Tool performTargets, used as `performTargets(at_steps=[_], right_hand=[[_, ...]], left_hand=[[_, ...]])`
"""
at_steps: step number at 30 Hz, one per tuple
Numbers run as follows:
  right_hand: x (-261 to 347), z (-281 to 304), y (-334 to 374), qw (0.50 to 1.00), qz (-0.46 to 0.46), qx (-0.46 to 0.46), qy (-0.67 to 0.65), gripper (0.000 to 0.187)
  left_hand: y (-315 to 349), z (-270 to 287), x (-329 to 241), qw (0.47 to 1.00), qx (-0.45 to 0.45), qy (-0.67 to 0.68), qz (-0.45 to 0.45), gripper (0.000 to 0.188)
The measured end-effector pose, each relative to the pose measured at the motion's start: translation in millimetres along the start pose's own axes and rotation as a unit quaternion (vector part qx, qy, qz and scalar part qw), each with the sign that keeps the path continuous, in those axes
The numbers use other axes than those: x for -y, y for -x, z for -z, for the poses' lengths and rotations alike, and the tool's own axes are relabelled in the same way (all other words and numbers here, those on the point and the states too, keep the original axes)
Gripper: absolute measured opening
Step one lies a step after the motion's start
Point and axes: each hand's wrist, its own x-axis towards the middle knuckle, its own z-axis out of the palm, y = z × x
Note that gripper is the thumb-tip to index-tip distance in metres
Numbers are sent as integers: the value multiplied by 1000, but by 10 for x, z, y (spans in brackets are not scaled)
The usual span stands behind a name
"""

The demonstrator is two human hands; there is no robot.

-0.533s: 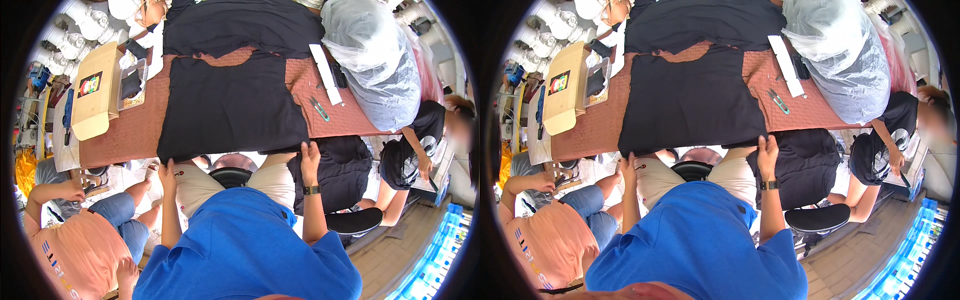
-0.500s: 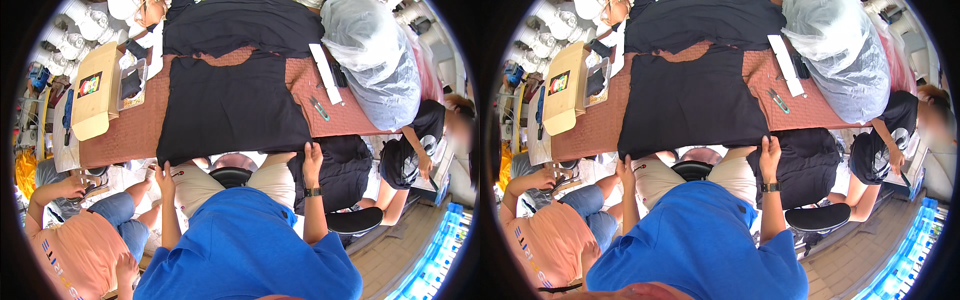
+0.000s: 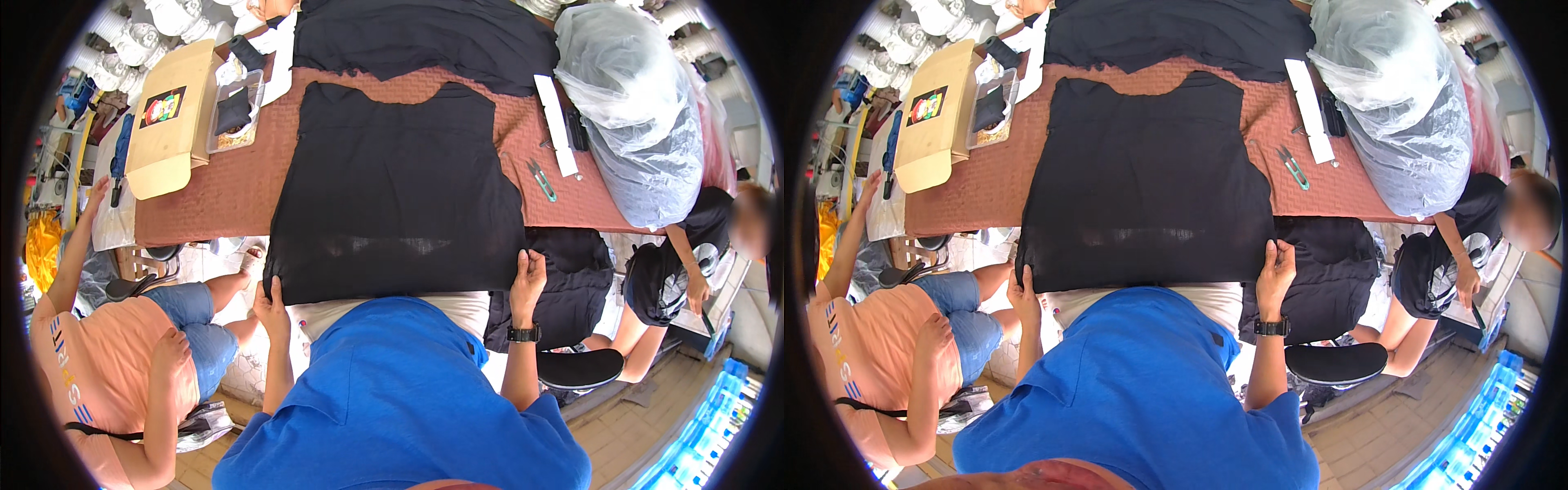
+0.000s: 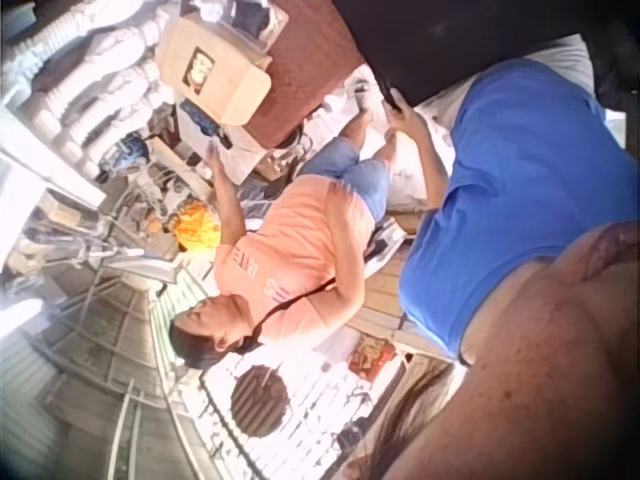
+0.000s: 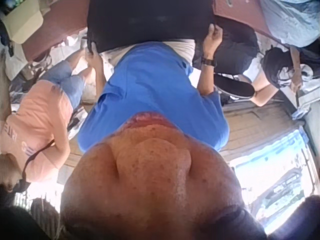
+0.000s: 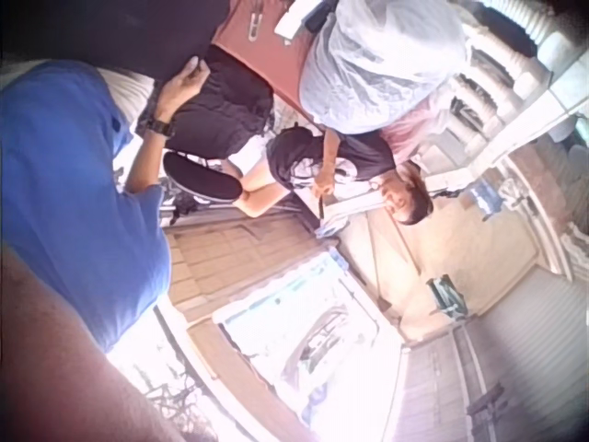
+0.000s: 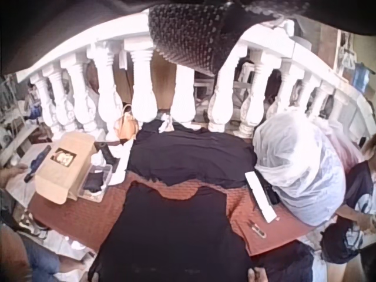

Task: The person places a paper template on a black fabric panel, marks or pins a location, and then attaches a small white label to the fabric using a needle and thread.

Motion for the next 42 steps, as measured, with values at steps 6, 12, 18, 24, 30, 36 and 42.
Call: performTargets(at_steps=[6,12,18,24,30,36,42], right_hand=[[164,-29,-23,969,98,-60,217,28],[1113,-940,-983,895,402,41,189,30],[818,-1969,-2199,868,414,88,259,32],[867,-2212,-2161,869,370,42,326,37],[832,-2175,-2206,869,339,56,355,42],[908,-2156,-2339,907,267,124,302,42],[902,-2135,-2375,932,238,128,243,46]], left_hand=[[-92,-97,-14,981,17,-142,-129,15],[-970,-923,-943,910,130,-148,-363,20],[-2280,-2225,-931,860,130,-271,-411,25],[-2622,-2507,-895,811,20,-365,-456,42],[-1990,-3084,-1397,809,110,-158,-555,21],[-1594,-3633,-1206,817,246,-251,-457,46],[-1721,-3798,-1214,780,227,-362,-457,54]])
